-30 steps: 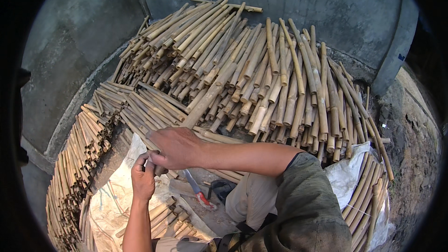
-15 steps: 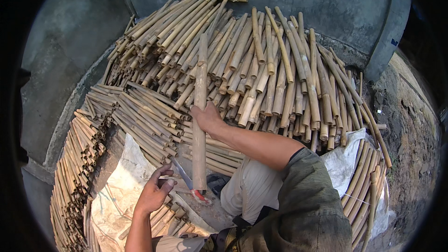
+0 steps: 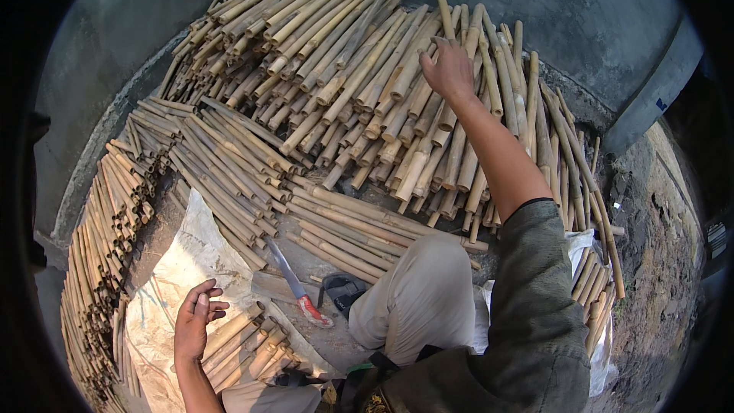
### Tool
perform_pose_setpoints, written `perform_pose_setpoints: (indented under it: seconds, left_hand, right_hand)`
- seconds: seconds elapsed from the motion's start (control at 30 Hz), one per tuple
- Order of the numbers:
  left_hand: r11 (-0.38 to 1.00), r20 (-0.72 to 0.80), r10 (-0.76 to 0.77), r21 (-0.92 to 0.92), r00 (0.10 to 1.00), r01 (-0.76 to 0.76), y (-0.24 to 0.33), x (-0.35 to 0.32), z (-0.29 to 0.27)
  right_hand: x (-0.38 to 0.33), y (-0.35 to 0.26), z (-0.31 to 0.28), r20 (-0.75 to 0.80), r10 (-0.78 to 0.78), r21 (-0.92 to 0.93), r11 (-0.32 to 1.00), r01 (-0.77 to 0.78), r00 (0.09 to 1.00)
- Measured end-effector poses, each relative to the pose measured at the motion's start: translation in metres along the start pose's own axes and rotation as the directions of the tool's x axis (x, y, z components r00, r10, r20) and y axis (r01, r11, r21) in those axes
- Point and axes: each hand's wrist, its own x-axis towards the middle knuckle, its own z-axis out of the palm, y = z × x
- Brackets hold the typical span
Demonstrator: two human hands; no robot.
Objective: The person selects bamboo sticks from a large pile, uses a knife to cut them to length, and places the cut pieces on a tarp. The person briefly moves a green plastic stool and returns to cutting.
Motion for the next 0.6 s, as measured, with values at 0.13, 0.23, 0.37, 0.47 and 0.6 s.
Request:
perform_pose_setpoints:
  seconds: [0.13,0.23,0.37,0.47,0.6]
  left_hand:
    - [1.000,0.017,-0.005,0.010,1.000,0.005,-0.003,0.009,0.002]
    - [0.998,0.044,-0.023,0.057,0.999,0.020,-0.006,0.010,0.002]
    - [0.995,0.043,-0.051,0.086,0.998,0.047,-0.010,0.008,-0.003]
    - [0.994,0.016,-0.067,0.085,0.998,0.066,-0.012,0.007,-0.007]
    - [0.995,0.029,-0.062,0.082,0.998,0.059,-0.016,0.005,-0.012]
  right_hand:
    - [-0.051,-0.039,0.039,0.510,-0.247,-0.031,0.952,0.305,0.824]
    - [-0.076,-0.054,0.061,0.753,-0.306,-0.066,0.846,0.530,0.582]
    - [-0.085,-0.054,0.067,0.839,-0.298,-0.124,0.708,0.695,0.454]
    - [-0.085,-0.040,0.051,0.743,-0.373,-0.088,0.769,0.633,0.556]
    - [-0.080,-0.032,0.040,0.646,-0.384,-0.064,0.834,0.549,0.659]
